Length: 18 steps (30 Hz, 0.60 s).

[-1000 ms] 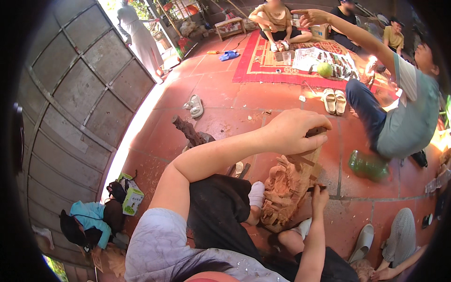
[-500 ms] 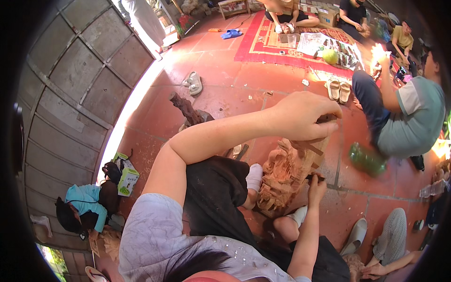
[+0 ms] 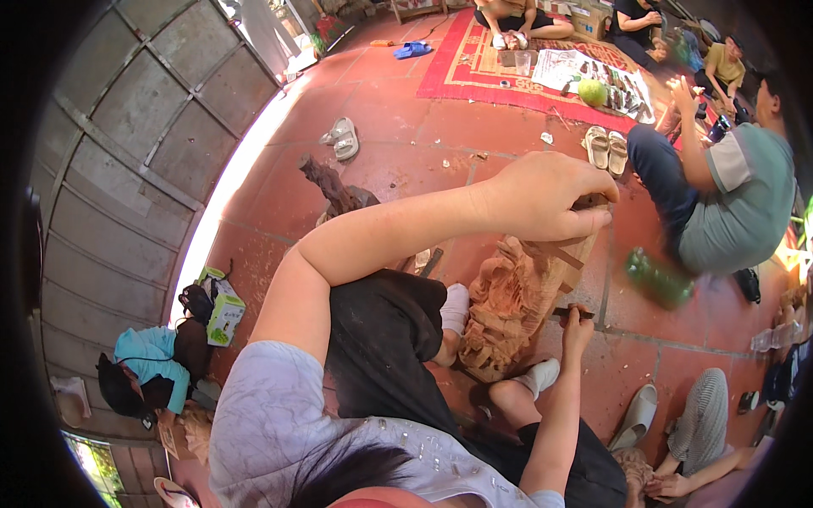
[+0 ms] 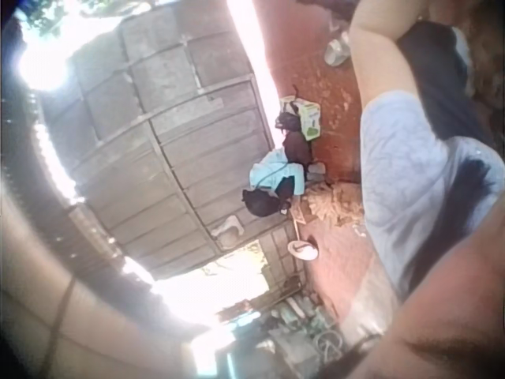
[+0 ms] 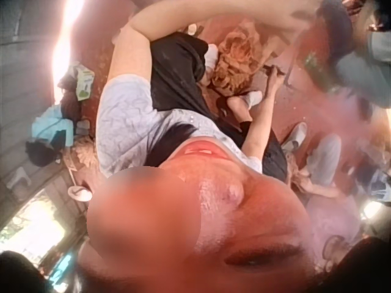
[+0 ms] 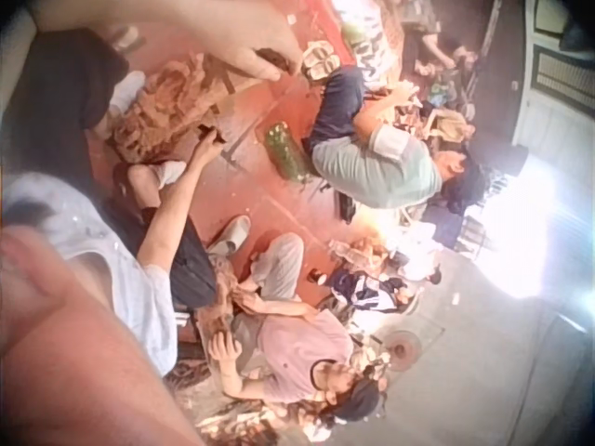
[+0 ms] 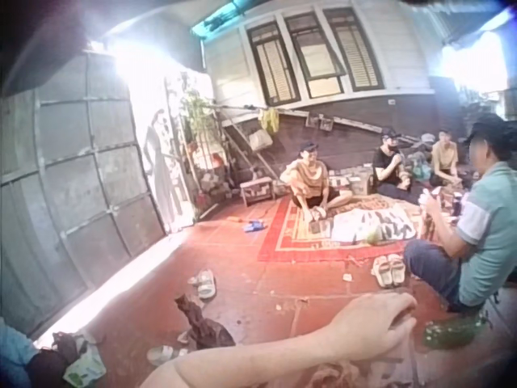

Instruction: The person sits on the floor and carves a piece of wood using a small knife. They hold the wood in their left hand and carefully shape it with the knife in their right hand, creating wood shavings.

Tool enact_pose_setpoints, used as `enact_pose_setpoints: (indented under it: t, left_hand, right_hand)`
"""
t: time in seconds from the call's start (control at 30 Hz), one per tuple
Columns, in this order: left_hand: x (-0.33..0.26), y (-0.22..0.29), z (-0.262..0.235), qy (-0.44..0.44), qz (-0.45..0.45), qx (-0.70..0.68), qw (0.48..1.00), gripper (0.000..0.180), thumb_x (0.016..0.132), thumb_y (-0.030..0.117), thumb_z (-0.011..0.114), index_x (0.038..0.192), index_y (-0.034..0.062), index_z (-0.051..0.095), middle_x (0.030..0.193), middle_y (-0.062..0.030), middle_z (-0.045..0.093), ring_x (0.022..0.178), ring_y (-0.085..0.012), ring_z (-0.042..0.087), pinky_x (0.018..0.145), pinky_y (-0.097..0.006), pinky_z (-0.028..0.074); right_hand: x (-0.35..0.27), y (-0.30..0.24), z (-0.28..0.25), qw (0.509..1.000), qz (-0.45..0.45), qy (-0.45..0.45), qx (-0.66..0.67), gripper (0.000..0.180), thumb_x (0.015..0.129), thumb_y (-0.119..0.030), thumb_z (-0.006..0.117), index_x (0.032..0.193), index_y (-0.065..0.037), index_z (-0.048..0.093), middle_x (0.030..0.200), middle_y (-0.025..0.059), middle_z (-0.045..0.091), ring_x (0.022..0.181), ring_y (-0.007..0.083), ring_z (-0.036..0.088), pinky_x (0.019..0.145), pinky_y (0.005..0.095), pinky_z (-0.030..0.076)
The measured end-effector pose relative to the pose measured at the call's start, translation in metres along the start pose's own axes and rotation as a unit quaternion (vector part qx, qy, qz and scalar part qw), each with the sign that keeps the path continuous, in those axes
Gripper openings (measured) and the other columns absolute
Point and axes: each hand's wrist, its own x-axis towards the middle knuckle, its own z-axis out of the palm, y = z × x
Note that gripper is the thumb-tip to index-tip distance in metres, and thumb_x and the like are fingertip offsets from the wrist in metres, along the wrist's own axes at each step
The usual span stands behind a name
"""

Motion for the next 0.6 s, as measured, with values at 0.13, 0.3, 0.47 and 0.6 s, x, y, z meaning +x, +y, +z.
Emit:
enact_pose_setpoints:
  t: [0.13, 0.3, 0.47, 0.6]
  left_hand:
    - [0.003, -0.001, -0.001, -0.003, 0.004, -0.012, 1.000, 0.029, 0.080, 0.030, 0.056, 0.098, 0.0076, 0.064, 0.089, -0.0132, 0.066, 0.083, -0.0321, 0.063, 0.075, -0.042, 0.049]
    - [0.009, 0.006, -0.010, -0.015, 0.002, -0.030, 0.999, 0.028, 0.080, 0.027, 0.057, 0.098, 0.0055, 0.063, 0.090, -0.0155, 0.065, 0.083, -0.0323, 0.062, 0.075, -0.041, 0.049]
    - [0.005, 0.007, -0.013, -0.010, 0.009, -0.016, 1.000, 0.029, 0.081, 0.026, 0.057, 0.100, 0.0056, 0.062, 0.092, -0.0159, 0.064, 0.084, -0.0312, 0.062, 0.075, -0.040, 0.049]
    - [0.005, 0.005, -0.011, -0.019, 0.000, -0.004, 1.000, 0.030, 0.081, 0.027, 0.056, 0.102, 0.0064, 0.061, 0.094, -0.0151, 0.064, 0.087, -0.0315, 0.062, 0.076, -0.041, 0.049]
  right_hand:
    - [-0.004, 0.004, 0.018, 0.992, -0.019, -0.007, -0.125, 0.016, 0.088, -0.011, 0.051, 0.091, 0.001, 0.062, 0.069, 0.0058, 0.060, 0.058, 0.0111, 0.056, 0.054, 0.0240, 0.044]
    - [-0.005, 0.008, 0.008, 0.999, -0.011, 0.015, 0.038, 0.016, 0.088, -0.010, 0.050, 0.087, 0.002, 0.061, 0.065, 0.0050, 0.058, 0.054, 0.0108, 0.053, 0.049, 0.0251, 0.043]
    - [-0.005, -0.008, 0.018, 0.993, -0.036, 0.025, -0.108, 0.018, 0.089, -0.013, 0.050, 0.087, 0.000, 0.062, 0.067, 0.0047, 0.059, 0.055, 0.0118, 0.054, 0.051, 0.0247, 0.043]
    - [-0.005, -0.024, 0.020, 0.998, -0.060, 0.019, 0.017, 0.016, 0.088, -0.014, 0.053, 0.086, 0.000, 0.062, 0.066, 0.0045, 0.059, 0.056, 0.0111, 0.054, 0.050, 0.0256, 0.043]
